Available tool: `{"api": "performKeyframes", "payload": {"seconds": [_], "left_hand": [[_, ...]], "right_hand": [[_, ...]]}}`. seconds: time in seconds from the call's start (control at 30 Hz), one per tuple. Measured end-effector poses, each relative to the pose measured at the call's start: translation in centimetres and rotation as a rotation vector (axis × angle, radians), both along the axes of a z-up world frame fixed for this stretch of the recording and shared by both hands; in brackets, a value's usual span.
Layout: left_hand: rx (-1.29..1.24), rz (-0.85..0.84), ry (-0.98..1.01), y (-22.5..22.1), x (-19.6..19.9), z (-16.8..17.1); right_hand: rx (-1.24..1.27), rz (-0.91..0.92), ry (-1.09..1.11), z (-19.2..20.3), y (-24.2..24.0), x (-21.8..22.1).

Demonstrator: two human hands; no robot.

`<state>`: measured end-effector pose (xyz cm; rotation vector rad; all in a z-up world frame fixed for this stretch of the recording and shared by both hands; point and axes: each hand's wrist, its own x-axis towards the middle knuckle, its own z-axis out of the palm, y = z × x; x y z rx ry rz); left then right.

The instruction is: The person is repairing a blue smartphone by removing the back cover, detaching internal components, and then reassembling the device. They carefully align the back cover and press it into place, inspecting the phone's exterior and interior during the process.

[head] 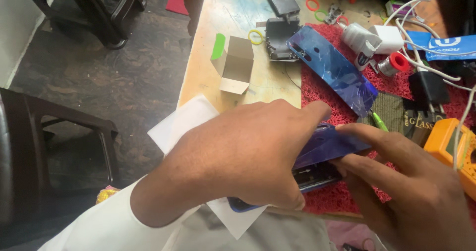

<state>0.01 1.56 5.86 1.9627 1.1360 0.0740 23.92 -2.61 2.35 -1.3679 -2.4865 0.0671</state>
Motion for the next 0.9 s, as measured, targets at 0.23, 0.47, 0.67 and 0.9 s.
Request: {"api": "performKeyframes", "payload": {"seconds": [0.23, 0.47, 0.67, 0.9], "left_hand": [[0.062, 0.006, 0.019, -0.3, 0.3, 0.2], [0.082, -0.008, 0.012, -0.2, 0.5, 0.2], [0.099, -0.016, 0.015, 0.0, 0.5, 0.3], [0.245, 0.042, -0.11, -2.1, 1.0, -2.1]], "right_hand": [[-0.025, 0.057, -0.024, 0.2, 0.1, 0.5], [0.026, 0.095, -0.092, 0.4, 0.0, 0.9], [-0.021, 0.077, -0.099, 0.1, 0.2, 1.7], [0.01, 0.123, -0.079, -1.4, -0.9, 2.7]]}}
